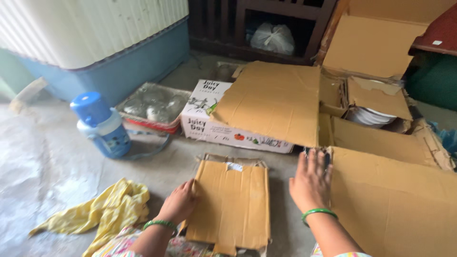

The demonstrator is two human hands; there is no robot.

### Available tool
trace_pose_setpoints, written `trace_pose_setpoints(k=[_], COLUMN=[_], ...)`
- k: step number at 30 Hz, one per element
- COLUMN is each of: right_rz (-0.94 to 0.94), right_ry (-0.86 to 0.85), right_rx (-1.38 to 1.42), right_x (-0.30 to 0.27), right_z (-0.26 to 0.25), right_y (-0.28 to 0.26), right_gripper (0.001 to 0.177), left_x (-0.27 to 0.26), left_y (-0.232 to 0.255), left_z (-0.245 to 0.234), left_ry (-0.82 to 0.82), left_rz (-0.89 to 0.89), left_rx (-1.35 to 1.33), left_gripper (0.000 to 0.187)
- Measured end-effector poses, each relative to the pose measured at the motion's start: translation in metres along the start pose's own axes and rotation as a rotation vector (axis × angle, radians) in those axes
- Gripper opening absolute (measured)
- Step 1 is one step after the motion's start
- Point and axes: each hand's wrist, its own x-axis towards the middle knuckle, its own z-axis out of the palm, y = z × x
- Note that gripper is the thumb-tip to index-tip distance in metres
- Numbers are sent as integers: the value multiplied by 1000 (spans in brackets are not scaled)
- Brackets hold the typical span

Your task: The person places several small glasses into a foam tray, closes the box, and wipes the box with a cloth. Then the person opens a cardboard box, removes two plates, and wipes each plate with the cloth.

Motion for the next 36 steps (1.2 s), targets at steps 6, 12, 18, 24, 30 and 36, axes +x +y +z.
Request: trace_pose_setpoints(k=[6, 12, 18, 24, 30, 36], right_rz=[-132, -232, -189, 124, 216, 376], right_ry=[-442, -620, -512, -517, -509, -683], right_rx=[249, 230, 315, 511, 1093, 1189], right_x=[-41, -43, -38, -10, -21, -24], right_z=[-15, -1, 30, 93, 140, 84], right_y=[-81, -104, -103, -87, -63, -57], right_gripper=[72, 53, 51, 71, 74, 89], left_x=[-4, -11, -4, -1, 4, 16], left_y=[-20, -16, -30, -41, -38, -38], left_z=[27, 21, 41, 48, 44, 46], left_ry=[-2, -201, -102, -115, -35, -22], left_rz=[106, -21, -69, -125, -82, -166], left_rx=[-163, -105, -153, -202, -332, -701], left_gripper=[69, 57, 52, 53, 60, 72])
